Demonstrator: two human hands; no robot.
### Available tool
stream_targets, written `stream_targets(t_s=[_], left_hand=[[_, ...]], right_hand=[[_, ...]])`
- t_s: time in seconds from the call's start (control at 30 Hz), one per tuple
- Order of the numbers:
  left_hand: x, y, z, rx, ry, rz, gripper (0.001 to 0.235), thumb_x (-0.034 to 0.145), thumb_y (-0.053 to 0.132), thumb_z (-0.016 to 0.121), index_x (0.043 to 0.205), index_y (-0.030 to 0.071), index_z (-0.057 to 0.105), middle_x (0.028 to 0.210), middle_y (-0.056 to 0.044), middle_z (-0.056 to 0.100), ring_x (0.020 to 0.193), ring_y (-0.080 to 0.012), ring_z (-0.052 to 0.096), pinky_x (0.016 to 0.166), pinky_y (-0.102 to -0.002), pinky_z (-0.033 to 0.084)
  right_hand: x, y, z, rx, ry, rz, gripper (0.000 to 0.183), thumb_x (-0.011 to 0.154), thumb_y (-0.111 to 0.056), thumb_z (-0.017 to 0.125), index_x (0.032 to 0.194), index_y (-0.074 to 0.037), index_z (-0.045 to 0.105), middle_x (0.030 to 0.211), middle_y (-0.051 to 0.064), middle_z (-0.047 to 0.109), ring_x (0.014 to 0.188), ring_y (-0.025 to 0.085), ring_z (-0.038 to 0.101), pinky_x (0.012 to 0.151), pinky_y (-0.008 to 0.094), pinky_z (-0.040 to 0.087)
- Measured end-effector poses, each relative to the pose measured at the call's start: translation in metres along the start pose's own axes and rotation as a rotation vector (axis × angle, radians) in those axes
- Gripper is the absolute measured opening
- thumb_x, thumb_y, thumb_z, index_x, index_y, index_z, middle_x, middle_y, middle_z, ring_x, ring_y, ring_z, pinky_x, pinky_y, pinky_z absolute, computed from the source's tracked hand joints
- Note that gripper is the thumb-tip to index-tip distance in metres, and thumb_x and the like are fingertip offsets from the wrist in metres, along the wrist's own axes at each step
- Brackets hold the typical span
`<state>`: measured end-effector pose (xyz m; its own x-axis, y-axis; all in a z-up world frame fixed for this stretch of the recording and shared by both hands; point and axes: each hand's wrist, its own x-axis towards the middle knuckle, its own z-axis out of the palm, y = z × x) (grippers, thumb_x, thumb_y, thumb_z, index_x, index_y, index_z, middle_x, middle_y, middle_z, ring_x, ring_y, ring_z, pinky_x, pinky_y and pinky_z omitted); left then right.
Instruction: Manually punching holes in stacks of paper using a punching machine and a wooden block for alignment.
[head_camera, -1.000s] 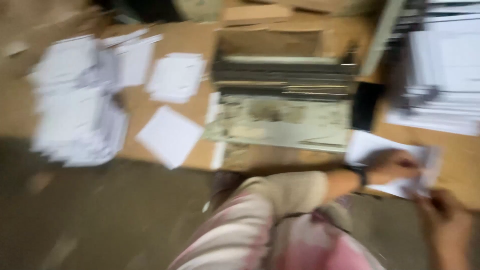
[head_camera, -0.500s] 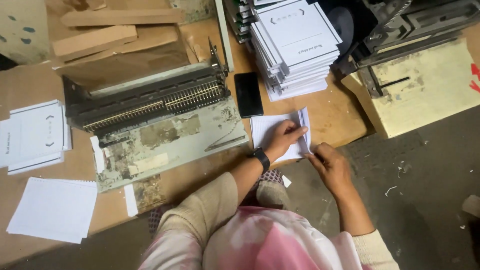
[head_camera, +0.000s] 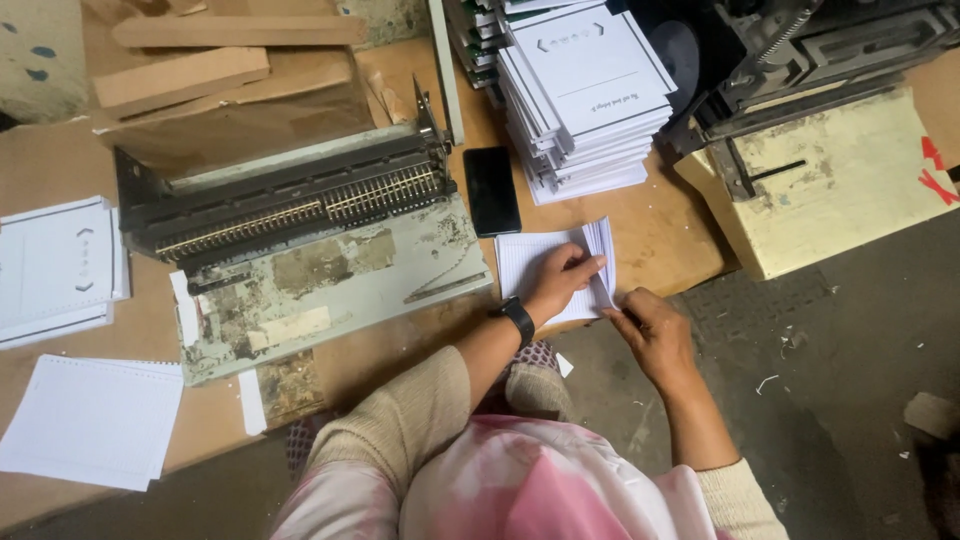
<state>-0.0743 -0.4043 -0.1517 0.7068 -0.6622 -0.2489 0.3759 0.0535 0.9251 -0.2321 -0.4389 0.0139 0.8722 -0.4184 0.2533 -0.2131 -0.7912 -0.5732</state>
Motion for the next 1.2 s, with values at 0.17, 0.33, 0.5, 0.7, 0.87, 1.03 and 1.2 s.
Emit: stream_targets(t_s=[0.17, 0.33, 0.5, 0.7, 0.87, 1.03, 1.2], left_hand=[[-0.001, 0.006, -0.001, -0.004, 0.003, 0.006, 0.039, 0.084, 0.029, 0.077, 0.098, -0.003, 0.059, 0.088, -0.016, 0.056, 0.08, -0.0269, 0.067, 0.07, -0.037, 0.059], [-0.042, 0.068, -0.004, 0.051, 0.022, 0.001, 0.024, 0.088, 0.019, 0.071, 0.092, -0.003, 0.061, 0.086, -0.019, 0.06, 0.077, -0.0289, 0.07, 0.066, -0.037, 0.06], [-0.056, 0.088, -0.004, 0.179, 0.027, 0.026, 0.017, 0.084, 0.017, 0.069, 0.082, 0.002, 0.061, 0.072, -0.012, 0.064, 0.069, -0.02, 0.07, 0.058, -0.03, 0.059], [-0.034, 0.054, -0.009, 0.147, -0.044, 0.202, 0.021, 0.083, 0.02, 0.075, 0.094, 0.005, 0.066, 0.079, -0.013, 0.067, 0.073, -0.0205, 0.067, 0.061, -0.032, 0.056], [-0.122, 0.146, -0.047, 0.708, 0.165, 0.478, 0.039, 0.085, 0.017, 0.072, 0.119, 0.011, 0.055, 0.116, -0.01, 0.056, 0.112, -0.0299, 0.058, 0.092, -0.037, 0.051], [-0.167, 0.184, -0.091, 0.421, 0.217, 0.56, 0.06, 0.095, 0.01, 0.06, 0.143, -0.004, 0.028, 0.135, -0.038, 0.042, 0.128, -0.0528, 0.04, 0.105, -0.059, 0.036], [-0.187, 0.186, -0.148, 0.222, 0.311, 0.483, 0.044, 0.098, 0.024, 0.057, 0.128, -0.007, 0.048, 0.115, -0.029, 0.059, 0.118, -0.0336, 0.055, 0.102, -0.049, 0.04]], right_hand=[[-0.003, 0.011, 0.004, -0.039, -0.019, 0.038, 0.021, 0.084, -0.028, 0.073, 0.083, -0.01, 0.062, 0.067, 0.01, 0.057, 0.067, 0.031, 0.062, 0.062, 0.039, 0.049], [0.001, -0.001, 0.001, -0.27, -0.039, 0.194, 0.027, 0.09, -0.036, 0.065, 0.094, -0.01, 0.061, 0.076, 0.013, 0.061, 0.079, 0.034, 0.064, 0.069, 0.047, 0.05], [0.017, -0.005, 0.022, -0.297, -0.104, 0.261, 0.039, 0.083, -0.02, 0.067, 0.117, -0.002, 0.059, 0.096, 0.017, 0.062, 0.099, 0.037, 0.061, 0.084, 0.05, 0.051], [0.035, 0.046, 0.051, -0.054, -0.021, 0.316, 0.024, 0.085, -0.013, 0.064, 0.103, 0.002, 0.062, 0.085, 0.028, 0.065, 0.089, 0.048, 0.064, 0.072, 0.054, 0.05], [0.021, 0.047, 0.024, 0.536, 0.102, 0.438, 0.02, 0.087, -0.007, 0.071, 0.106, -0.001, 0.064, 0.077, 0.015, 0.06, 0.071, 0.023, 0.06, 0.058, 0.036, 0.051], [0.017, -0.003, 0.018, 0.765, 0.159, 0.444, 0.024, 0.086, -0.006, 0.072, 0.109, -0.003, 0.063, 0.08, 0.003, 0.06, 0.071, 0.011, 0.063, 0.061, 0.028, 0.055], [0.043, 0.002, 0.095, 0.761, 0.091, 0.32, 0.022, 0.081, -0.006, 0.077, 0.098, -0.003, 0.063, 0.07, 0.008, 0.057, 0.067, 0.015, 0.057, 0.055, 0.029, 0.047]])
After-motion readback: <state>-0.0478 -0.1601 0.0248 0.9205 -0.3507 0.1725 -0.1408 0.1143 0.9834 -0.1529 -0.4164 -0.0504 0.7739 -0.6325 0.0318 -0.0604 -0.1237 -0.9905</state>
